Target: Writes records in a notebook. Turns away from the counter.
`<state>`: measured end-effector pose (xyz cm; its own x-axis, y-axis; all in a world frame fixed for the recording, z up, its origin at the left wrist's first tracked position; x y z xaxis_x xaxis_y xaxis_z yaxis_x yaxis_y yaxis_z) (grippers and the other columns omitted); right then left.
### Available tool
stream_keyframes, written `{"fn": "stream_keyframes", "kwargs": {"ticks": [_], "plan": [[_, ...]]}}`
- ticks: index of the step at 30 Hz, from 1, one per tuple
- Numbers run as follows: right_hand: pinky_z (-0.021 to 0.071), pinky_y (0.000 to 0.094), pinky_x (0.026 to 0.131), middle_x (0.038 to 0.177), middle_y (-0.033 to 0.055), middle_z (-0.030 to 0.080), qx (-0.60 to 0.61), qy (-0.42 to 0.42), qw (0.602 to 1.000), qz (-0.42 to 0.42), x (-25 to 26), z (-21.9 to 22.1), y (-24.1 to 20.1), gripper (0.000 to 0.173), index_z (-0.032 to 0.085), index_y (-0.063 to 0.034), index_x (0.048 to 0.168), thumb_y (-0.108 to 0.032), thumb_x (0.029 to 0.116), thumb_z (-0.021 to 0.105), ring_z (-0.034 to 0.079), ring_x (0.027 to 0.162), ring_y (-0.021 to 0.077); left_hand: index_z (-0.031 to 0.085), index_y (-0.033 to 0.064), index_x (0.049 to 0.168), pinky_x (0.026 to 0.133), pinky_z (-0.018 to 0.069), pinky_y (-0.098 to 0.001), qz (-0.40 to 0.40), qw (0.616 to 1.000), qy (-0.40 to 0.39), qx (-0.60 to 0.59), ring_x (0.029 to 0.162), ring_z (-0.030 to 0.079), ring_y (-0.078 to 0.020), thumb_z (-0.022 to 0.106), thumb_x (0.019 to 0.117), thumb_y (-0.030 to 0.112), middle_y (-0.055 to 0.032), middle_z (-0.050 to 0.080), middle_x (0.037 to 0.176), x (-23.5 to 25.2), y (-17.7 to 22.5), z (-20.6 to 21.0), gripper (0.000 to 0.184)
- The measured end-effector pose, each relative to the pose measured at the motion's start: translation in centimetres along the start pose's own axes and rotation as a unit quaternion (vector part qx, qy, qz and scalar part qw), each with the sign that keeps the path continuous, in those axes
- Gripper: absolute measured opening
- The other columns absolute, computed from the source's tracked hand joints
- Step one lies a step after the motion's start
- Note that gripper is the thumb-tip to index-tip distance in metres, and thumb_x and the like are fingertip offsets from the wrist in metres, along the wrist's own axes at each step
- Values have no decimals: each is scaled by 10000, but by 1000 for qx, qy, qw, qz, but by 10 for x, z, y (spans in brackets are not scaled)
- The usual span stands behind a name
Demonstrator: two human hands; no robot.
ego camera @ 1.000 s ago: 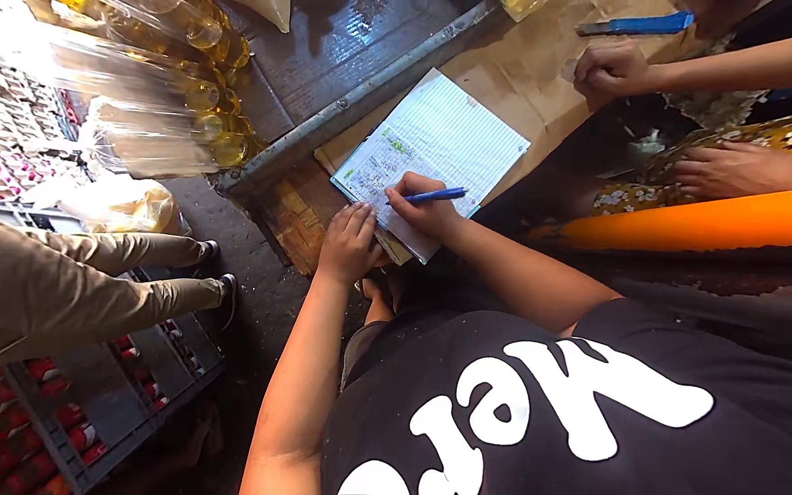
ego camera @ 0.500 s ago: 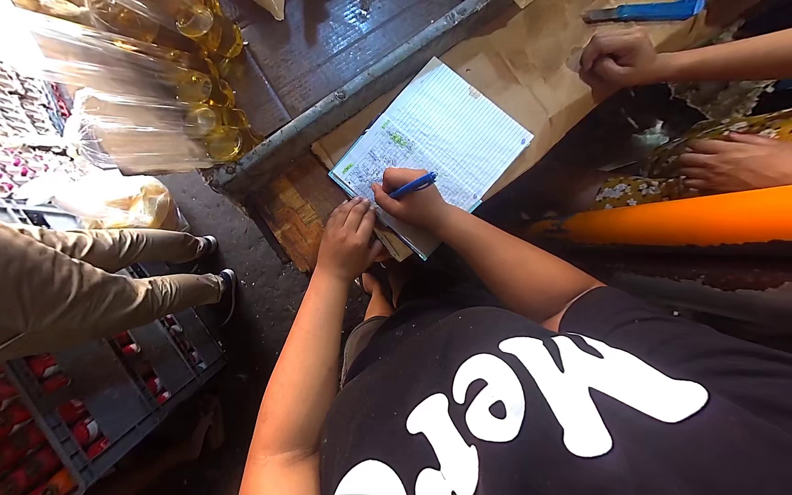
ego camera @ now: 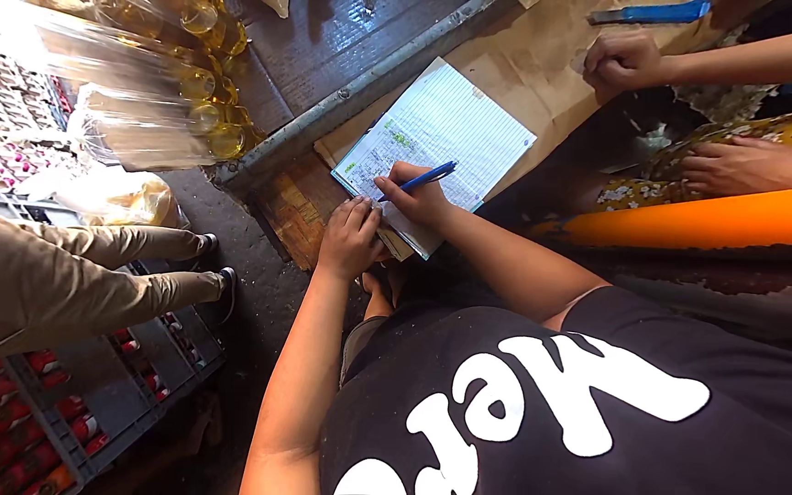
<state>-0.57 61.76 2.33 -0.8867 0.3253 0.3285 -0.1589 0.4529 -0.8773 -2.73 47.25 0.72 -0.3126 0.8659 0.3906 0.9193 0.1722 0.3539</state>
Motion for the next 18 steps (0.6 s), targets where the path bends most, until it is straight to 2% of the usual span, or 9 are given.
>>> {"fn": "stream_keyframes", "kwargs": {"ticks": [2, 4, 8, 13, 18], "plan": [[356, 212, 514, 593, -27, 444, 17, -1, 1000, -1, 0, 0, 2, 393, 504, -69, 707, -262, 1045, 557, 427, 517, 30, 740, 44, 1179, 1097, 468, -506, 2, 1000, 2, 1, 1270, 607, -385, 794, 774, 198, -197, 680, 1279, 0, 0, 0, 437], [357, 203, 503, 577, -38, 453, 18, 5, 1000, 11, 0, -1, 4, 400, 513, -73, 698, -286, 1024, 602, 429, 502, 17, 744, 50, 1175, 1091, 474, -505, 3, 1000, 5, 3, 1267, 605, -384, 807, 768, 194, -195, 674, 1282, 0, 0, 0, 437], [384, 184, 507, 593, -21, 500, -13, 21, 999, 32, 1, -2, 4, 341, 552, -52, 731, -244, 979, 687, 458, 511, 17, 743, 50, 1176, 1085, 477, -495, 6, 1000, 13, 10, 1260, 608, -372, 790, 777, 193, -190, 673, 1275, 1, 1, -1, 426], [398, 208, 506, 585, 4, 516, -41, 10, 999, 16, 2, 2, 2, 290, 545, -47, 698, -129, 962, 631, 481, 515, 41, 739, 20, 1155, 1098, 469, -488, 4, 1000, 15, 13, 1259, 620, -368, 778, 781, 227, -188, 695, 1256, 1, -1, -1, 429], [398, 244, 507, 581, 24, 498, -81, 7, 997, -11, 0, 4, 0, 293, 540, -48, 681, -119, 957, 605, 484, 522, 84, 743, 5, 1138, 1090, 479, -512, -4, 1000, 19, -4, 1257, 626, -376, 818, 758, 203, -200, 697, 1258, 1, -2, -2, 435]]}}
Point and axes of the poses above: each hand's wrist, its own x-axis towards the middle knuckle, its own z-axis out of the palm, y = z × x, the point moved 8 cm from there along x, towards the middle knuckle
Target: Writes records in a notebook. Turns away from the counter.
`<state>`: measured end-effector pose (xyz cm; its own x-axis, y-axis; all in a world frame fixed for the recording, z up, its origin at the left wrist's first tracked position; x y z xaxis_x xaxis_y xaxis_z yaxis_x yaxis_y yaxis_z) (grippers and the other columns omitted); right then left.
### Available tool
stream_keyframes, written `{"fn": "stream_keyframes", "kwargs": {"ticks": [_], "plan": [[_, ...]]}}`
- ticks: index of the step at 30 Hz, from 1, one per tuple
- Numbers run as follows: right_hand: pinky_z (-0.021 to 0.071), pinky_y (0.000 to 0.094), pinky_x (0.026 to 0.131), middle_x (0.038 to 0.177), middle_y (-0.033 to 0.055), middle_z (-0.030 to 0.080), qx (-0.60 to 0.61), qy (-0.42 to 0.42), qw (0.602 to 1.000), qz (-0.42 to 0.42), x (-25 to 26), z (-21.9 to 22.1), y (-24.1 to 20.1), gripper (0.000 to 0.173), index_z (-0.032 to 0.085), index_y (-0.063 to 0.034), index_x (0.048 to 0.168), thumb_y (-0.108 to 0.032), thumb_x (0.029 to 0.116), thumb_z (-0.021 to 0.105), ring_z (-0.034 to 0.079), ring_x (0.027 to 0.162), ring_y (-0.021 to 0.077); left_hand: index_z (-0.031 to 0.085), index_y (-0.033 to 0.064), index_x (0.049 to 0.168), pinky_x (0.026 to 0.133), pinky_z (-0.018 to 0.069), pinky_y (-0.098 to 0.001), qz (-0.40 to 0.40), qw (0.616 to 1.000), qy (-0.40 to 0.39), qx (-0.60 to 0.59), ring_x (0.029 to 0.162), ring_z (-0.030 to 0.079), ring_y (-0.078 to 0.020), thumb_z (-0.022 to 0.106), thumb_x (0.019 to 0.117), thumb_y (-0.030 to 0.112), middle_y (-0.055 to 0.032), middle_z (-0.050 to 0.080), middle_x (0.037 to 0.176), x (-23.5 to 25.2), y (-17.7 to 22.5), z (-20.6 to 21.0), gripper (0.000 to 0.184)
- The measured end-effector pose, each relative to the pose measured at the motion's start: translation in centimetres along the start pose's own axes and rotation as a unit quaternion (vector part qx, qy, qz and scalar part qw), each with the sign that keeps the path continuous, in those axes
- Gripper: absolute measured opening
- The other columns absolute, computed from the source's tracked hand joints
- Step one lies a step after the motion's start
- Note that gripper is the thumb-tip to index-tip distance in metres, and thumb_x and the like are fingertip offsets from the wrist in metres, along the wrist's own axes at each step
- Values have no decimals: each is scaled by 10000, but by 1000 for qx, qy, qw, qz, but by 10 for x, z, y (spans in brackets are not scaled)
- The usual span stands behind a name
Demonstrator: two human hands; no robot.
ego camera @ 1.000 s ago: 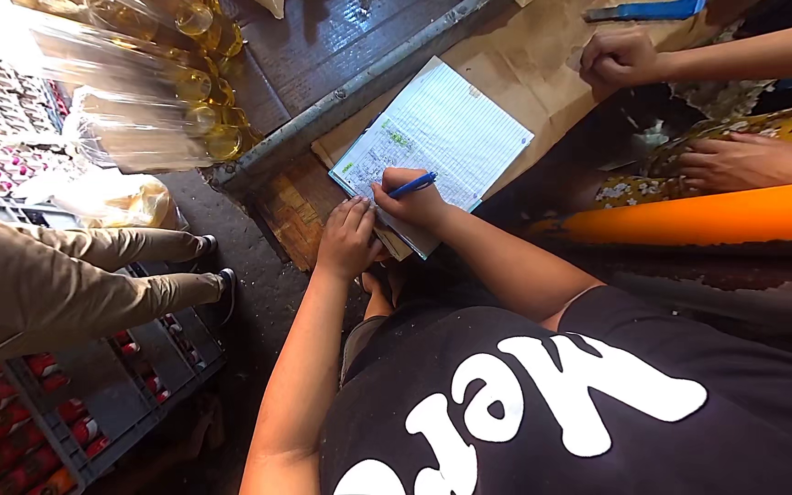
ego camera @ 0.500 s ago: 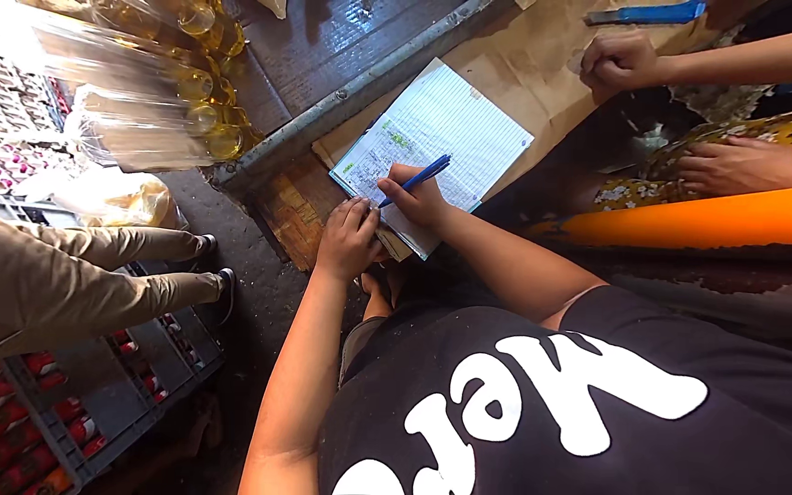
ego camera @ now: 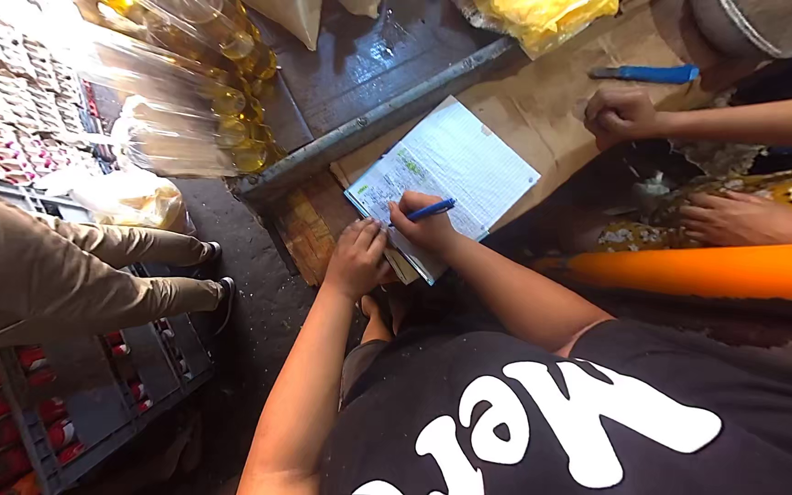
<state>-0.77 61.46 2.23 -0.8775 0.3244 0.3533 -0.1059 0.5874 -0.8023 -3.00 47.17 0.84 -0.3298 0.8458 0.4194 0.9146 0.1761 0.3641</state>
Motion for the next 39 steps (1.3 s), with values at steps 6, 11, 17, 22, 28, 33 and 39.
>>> {"fn": "stream_keyframes", "kwargs": {"ticks": [6, 11, 17, 22, 28, 33, 39], "plan": [[385, 214, 491, 569, 16, 495, 8, 40, 999, -14, -4, -5, 0, 307, 534, -51, 659, -103, 954, 604, 472, 509, 59, 724, -17, 1159, 1092, 484, -479, 4, 1000, -3, 6, 1241, 642, -357, 792, 785, 205, -193, 704, 1249, 0, 1, 1, 440], [383, 220, 487, 563, 15, 492, -2, 33, 999, -1, -5, -4, 1, 308, 528, -55, 653, -101, 947, 605, 474, 507, 60, 729, -13, 1163, 1102, 474, -471, 10, 1000, 5, 5, 1245, 638, -347, 788, 777, 195, -183, 706, 1249, -1, 2, 0, 442], [384, 216, 489, 567, 16, 496, 6, 17, 1000, -3, -5, -3, -1, 296, 528, -52, 657, -92, 939, 608, 477, 511, 56, 738, -8, 1148, 1094, 478, -477, 9, 1000, 2, 10, 1243, 638, -352, 796, 754, 205, -180, 709, 1243, 0, 3, 0, 451], [391, 225, 495, 575, 20, 505, 1, 14, 1000, -7, -4, -2, -1, 305, 533, -52, 654, -106, 946, 607, 484, 519, 65, 740, -11, 1126, 1092, 478, -479, 7, 1000, -2, 13, 1244, 636, -355, 799, 755, 209, -184, 705, 1248, 0, 3, 0, 435], [395, 233, 498, 576, 23, 504, -4, 12, 1000, -7, -5, -1, -1, 304, 533, -54, 658, -111, 948, 607, 489, 521, 74, 743, -6, 1121, 1088, 483, -483, 10, 1000, 5, 12, 1237, 639, -360, 792, 758, 212, -183, 709, 1237, -1, 3, 1, 426], [394, 239, 496, 566, 19, 498, -11, 18, 1000, -15, -6, 0, -1, 316, 528, -62, 648, -118, 949, 608, 490, 521, 77, 742, -8, 1124, 1092, 479, -480, 9, 1000, 3, 13, 1247, 633, -357, 795, 756, 219, -180, 709, 1239, -1, 3, 2, 436], [386, 232, 496, 568, 13, 494, -7, 16, 1000, -2, -6, 0, 1, 314, 527, -62, 649, -121, 945, 612, 482, 519, 68, 742, -5, 1126, 1096, 473, -475, 10, 1000, 2, 18, 1251, 630, -353, 786, 766, 222, -177, 709, 1240, -1, 3, 2, 428]]}}
Point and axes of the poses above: each hand's wrist, its own x-axis towards the middle knuckle, its own z-axis out of the palm, y = z × x, the point moved 8 cm from there along x, towards the middle knuckle
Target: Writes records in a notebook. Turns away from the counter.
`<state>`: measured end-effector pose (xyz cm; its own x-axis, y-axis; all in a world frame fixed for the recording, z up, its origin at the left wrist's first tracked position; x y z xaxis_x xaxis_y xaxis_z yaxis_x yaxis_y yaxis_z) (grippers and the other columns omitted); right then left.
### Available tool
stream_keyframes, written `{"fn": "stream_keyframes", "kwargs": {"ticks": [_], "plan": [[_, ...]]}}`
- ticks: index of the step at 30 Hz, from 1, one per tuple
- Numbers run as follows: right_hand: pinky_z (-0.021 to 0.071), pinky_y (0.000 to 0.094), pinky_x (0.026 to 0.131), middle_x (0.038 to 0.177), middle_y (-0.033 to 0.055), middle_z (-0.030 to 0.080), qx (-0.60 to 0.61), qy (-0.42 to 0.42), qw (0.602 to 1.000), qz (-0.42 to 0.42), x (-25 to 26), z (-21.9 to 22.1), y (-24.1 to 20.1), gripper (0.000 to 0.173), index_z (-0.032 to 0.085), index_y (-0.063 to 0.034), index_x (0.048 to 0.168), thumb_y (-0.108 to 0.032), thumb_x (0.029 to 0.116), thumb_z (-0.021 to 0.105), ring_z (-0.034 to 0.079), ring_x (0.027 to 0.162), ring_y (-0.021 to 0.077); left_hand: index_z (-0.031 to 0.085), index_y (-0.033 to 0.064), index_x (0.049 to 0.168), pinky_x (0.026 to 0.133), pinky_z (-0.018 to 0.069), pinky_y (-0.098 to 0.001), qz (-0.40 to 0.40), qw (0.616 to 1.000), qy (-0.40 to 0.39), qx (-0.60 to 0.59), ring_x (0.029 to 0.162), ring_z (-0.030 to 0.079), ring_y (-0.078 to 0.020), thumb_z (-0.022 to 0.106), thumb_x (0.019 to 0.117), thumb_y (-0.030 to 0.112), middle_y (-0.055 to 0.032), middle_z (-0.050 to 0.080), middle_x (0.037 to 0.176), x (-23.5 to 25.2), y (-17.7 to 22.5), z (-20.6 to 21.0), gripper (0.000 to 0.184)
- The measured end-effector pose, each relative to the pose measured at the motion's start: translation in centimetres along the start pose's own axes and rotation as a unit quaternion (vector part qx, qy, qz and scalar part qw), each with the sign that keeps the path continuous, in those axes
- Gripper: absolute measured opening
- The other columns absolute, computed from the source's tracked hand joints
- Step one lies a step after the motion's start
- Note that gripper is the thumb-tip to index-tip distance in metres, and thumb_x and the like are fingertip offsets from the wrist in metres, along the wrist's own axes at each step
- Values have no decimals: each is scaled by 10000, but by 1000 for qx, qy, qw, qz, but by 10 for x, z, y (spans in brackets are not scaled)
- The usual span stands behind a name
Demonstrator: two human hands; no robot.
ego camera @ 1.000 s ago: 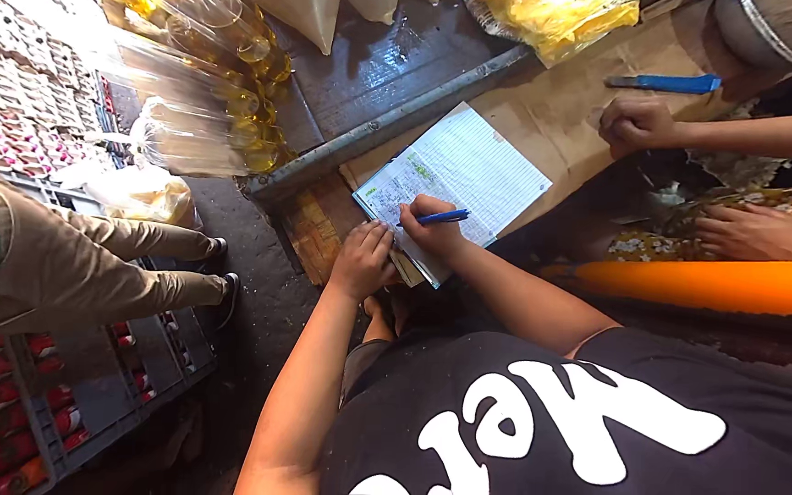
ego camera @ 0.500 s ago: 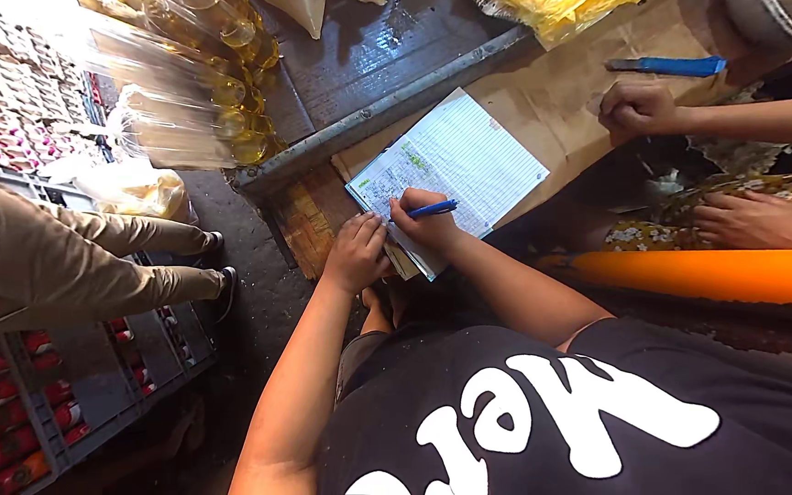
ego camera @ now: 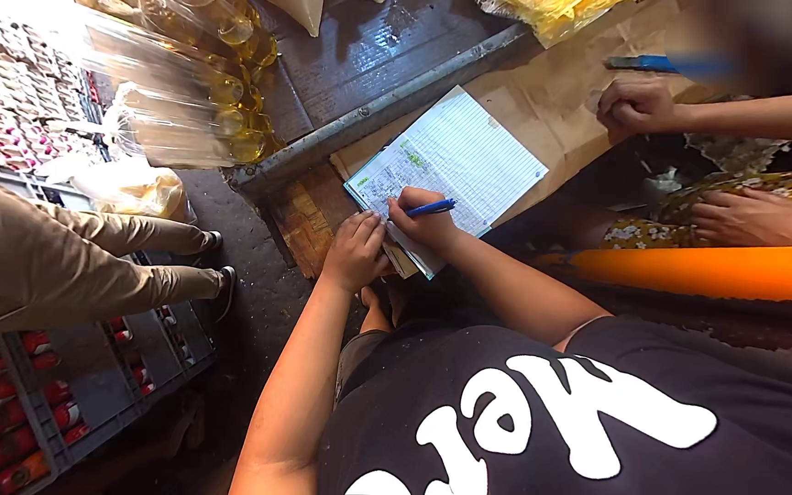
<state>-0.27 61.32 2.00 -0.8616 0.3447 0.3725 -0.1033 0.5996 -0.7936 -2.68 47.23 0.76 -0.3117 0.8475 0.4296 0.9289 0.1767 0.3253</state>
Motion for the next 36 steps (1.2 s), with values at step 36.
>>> {"fn": "stream_keyframes", "kwargs": {"ticks": [36], "plan": [[383, 239, 485, 561, 24, 485, -7, 7, 1000, -13, -1, 0, -2, 321, 507, -65, 634, -90, 939, 605, 481, 512, 81, 740, 1, 1133, 1095, 475, -473, -2, 1000, 0, 0, 1253, 627, -355, 784, 764, 214, -177, 707, 1238, 0, 0, -1, 428]]}}
Point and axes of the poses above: each hand's wrist, its own x-axis towards the middle knuckle, its own z-axis out of the palm, y = z × x, the point moved 8 cm from there along x, towards the middle knuckle
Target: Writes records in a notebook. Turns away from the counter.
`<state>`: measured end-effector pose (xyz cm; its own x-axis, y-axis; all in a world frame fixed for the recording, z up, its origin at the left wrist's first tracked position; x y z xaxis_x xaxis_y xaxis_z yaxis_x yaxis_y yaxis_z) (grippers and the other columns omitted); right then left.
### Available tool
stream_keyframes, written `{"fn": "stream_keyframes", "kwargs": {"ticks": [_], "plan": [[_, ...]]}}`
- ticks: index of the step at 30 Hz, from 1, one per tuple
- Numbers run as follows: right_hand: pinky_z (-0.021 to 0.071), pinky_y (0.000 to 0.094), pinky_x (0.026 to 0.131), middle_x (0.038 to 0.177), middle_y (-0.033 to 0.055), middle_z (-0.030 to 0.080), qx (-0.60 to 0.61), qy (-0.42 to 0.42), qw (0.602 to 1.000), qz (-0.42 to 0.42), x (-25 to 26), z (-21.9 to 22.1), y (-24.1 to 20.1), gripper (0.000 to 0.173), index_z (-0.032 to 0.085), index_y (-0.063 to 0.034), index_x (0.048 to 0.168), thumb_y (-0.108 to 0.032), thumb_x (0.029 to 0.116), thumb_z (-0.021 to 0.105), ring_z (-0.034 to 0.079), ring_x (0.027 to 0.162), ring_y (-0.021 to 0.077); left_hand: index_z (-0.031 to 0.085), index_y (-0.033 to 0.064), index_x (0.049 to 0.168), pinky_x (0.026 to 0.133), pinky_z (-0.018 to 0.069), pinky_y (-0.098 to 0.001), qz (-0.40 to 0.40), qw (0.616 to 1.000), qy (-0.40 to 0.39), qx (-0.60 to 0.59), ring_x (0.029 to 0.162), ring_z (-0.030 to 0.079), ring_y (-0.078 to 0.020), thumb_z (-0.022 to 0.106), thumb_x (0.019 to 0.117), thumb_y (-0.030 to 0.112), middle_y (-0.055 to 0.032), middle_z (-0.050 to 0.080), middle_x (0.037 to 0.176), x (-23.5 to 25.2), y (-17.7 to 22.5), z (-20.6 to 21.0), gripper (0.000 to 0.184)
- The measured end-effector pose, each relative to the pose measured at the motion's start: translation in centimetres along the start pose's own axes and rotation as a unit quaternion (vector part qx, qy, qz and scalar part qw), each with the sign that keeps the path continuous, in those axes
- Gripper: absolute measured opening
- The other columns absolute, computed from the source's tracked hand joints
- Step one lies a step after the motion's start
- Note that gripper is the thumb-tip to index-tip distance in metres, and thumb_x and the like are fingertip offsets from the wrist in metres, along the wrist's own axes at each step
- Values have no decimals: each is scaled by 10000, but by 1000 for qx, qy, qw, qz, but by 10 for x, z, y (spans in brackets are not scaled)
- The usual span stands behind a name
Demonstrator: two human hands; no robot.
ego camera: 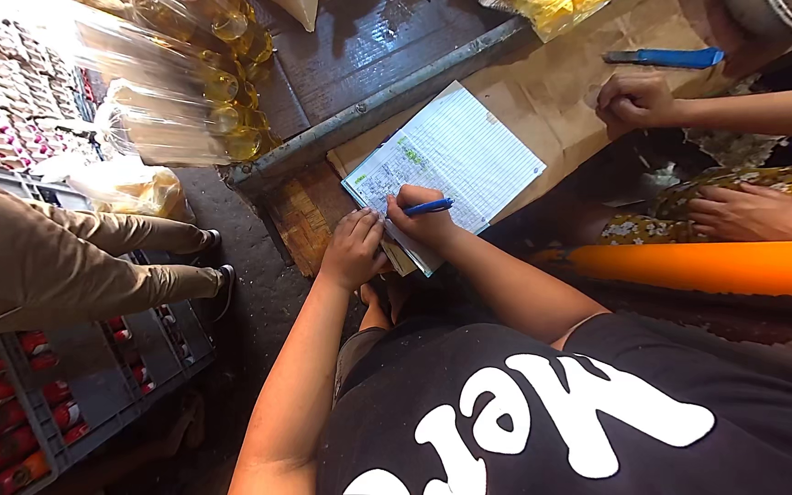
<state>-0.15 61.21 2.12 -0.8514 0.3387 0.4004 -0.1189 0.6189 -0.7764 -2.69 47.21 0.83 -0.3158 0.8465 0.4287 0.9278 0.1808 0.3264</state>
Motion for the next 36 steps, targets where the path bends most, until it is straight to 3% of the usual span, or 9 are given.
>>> {"fn": "stream_keyframes", "kwargs": {"ticks": [15, 21, 25, 28, 36], "plan": [[373, 240, 480, 553, 20, 470, -8, 4, 1000, -6, 0, -1, 0, 315, 495, -67, 628, -76, 926, 598, 469, 506, 81, 732, -10, 1148, 1088, 480, -482, 1, 1000, -5, -1, 1248, 632, -358, 778, 776, 216, -181, 706, 1242, 0, -1, 1, 438], [368, 221, 493, 575, 1, 468, 46, -19, 998, 31, 9, -8, 2, 297, 502, -68, 671, -94, 954, 588, 453, 511, 58, 738, -4, 1135, 1095, 475, -480, 2, 1000, 1, 0, 1257, 627, -353, 780, 774, 215, -180, 703, 1248, 0, -1, 0, 425], [368, 259, 499, 576, 5, 468, 15, -22, 999, 41, 12, -15, 6, 305, 496, -80, 669, -125, 956, 588, 461, 520, 82, 726, 9, 1171, 1105, 466, -475, -3, 1000, -5, 0, 1270, 617, -348, 784, 780, 226, -170, 698, 1263, 0, -1, 1, 451], [384, 273, 502, 583, 16, 490, 14, -25, 999, 38, 10, -13, 8, 296, 521, -73, 671, -129, 951, 595, 482, 529, 95, 693, 28, 1260, 1109, 457, -470, -7, 1000, -14, 4, 1278, 606, -342, 791, 774, 227, -158, 689, 1276, 1, -2, 1, 534], [368, 310, 479, 552, 19, 455, -18, -11, 1000, 2, 8, -10, 8, 306, 478, -89, 638, -115, 918, 598, 471, 505, 129, 712, 33, 1240, 1107, 453, -471, -3, 1000, -10, 9, 1277, 601, -349, 773, 784, 236, -167, 686, 1272, 0, -2, 1, 503]]}}
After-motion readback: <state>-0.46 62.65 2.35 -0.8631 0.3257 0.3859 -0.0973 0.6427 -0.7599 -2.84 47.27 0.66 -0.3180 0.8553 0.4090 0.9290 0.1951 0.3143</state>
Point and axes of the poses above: each hand's wrist, its own x-axis towards the middle knuckle, its own z-axis out of the palm, y = z × x, the point moved 8 cm from there along x, towards the middle knuckle
